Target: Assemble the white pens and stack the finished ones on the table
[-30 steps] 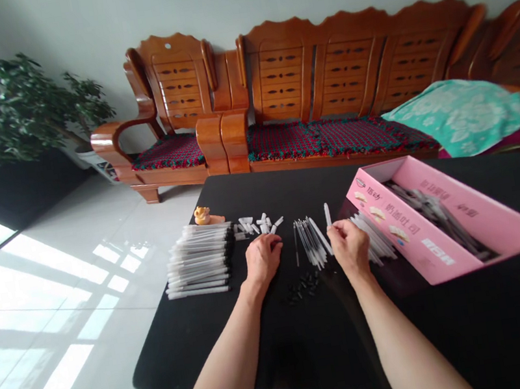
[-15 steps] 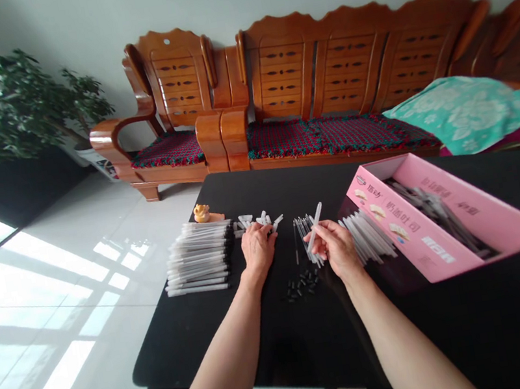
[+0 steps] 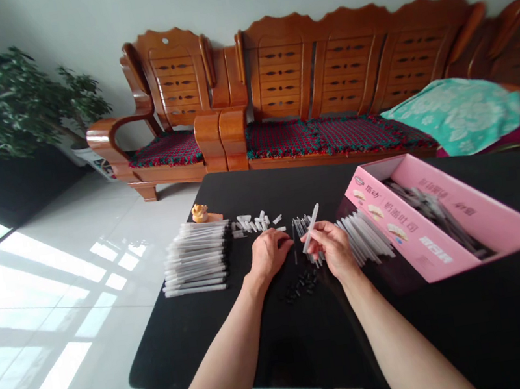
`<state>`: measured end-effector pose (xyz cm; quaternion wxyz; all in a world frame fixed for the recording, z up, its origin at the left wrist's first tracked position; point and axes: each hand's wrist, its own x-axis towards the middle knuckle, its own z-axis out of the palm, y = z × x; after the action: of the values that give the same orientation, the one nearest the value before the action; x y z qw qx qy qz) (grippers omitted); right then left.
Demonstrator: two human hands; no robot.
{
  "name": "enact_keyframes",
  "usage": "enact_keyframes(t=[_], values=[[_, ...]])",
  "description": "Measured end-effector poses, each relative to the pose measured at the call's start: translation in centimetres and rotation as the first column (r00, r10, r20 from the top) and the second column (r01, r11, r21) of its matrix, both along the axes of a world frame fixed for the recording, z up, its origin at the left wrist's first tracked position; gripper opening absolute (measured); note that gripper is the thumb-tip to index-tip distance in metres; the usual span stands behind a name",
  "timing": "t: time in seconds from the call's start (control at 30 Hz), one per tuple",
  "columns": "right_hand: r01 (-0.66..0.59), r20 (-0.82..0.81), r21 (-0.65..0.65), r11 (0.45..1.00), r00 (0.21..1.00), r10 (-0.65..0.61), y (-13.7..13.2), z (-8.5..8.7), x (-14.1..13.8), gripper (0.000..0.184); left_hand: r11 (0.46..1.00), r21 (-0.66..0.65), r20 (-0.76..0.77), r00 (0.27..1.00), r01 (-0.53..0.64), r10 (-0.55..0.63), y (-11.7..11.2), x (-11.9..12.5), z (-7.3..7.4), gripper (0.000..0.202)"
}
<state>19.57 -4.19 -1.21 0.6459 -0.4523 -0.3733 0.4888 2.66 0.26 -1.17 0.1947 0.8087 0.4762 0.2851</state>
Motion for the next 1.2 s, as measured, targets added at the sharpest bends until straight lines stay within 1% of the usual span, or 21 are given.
enact_keyframes(t=[0.07,0.13,0.23,0.33,0.43,0.5,0.57,0.63,0.67,0.77,0.83,0.9,1.03,1.2], values=[[0.002,-0.001,0.004,1.0,1.0,-0.002,0.0,0.0,0.0,0.024,0.999,-0.02,-0.057,0.998,0.027,-0.028,-0.6,0.5,0.2,0.018],[0.003,0.0,0.006,1.0,1.0,-0.003,-0.1,0.0,0.0,0.023,0.999,-0.035,-0.113,0.994,0.005,-0.009,-1.1,0.8,0.5,0.017],[0.002,0.002,0.012,1.0,1.0,-0.002,-0.1,0.0,0.0,0.023,0.994,-0.067,-0.207,0.976,-0.085,0.069,-1.4,0.9,0.8,0.008],[-0.001,0.004,0.001,1.0,1.0,0.001,-0.1,-0.1,0.1,0.026,0.979,-0.061,-0.278,0.945,-0.196,0.172,-1.3,0.6,0.9,0.013],[-0.007,0.005,-0.005,1.0,1.0,0.007,-0.1,-0.1,0.1,0.03,0.967,-0.024,-0.264,0.935,-0.253,0.238,-1.1,0.3,0.9,0.015],[0.0,-0.004,0.003,1.0,1.0,0.0,0.0,-0.1,0.1,0.029,0.961,-0.012,-0.209,0.94,-0.278,0.269,-0.9,-0.2,0.9,0.015],[0.023,-0.03,0.022,0.999,0.999,-0.022,0.0,-0.2,0.1,0.026,0.957,-0.031,-0.128,0.951,-0.289,0.283,-0.6,-0.8,1.0,0.013],[0.057,-0.072,0.057,0.997,0.996,-0.053,0.2,-0.3,0.2,0.026,0.96,-0.082,-0.036,0.963,-0.268,0.266,-0.4,-1.4,1.2,0.013],[0.078,-0.095,0.076,0.994,0.993,-0.07,0.2,-0.3,0.3,0.026,0.965,-0.116,0.009,0.971,-0.237,0.24,-0.3,-1.7,1.4,0.013],[0.139,-0.152,0.114,0.984,0.981,-0.121,0.5,-0.5,0.9,0.025,0.976,-0.203,0.127,0.986,-0.084,0.111,-0.3,-2.2,1.6,0.013],[0.173,-0.18,0.122,0.977,0.972,-0.149,0.6,-0.5,1.3,0.024,0.973,-0.228,0.178,0.984,0.02,0.022,-0.4,-2.2,1.7,0.013],[0.209,-0.211,0.127,0.97,0.961,-0.179,0.7,-0.4,1.7,0.025,0.968,-0.236,0.207,0.978,0.086,-0.036,-0.6,-2.1,1.7,0.014],[0.266,-0.258,0.133,0.955,0.939,-0.226,0.8,-0.3,2.3,0.025,0.966,-0.223,0.22,0.972,0.127,-0.078,-0.7,-1.9,1.7,0.013],[0.276,-0.251,0.129,0.953,0.938,-0.238,0.9,-0.4,2.5,0.025,0.966,-0.227,0.196,0.977,0.124,-0.079,-0.6,-2.0,1.9,0.011]])
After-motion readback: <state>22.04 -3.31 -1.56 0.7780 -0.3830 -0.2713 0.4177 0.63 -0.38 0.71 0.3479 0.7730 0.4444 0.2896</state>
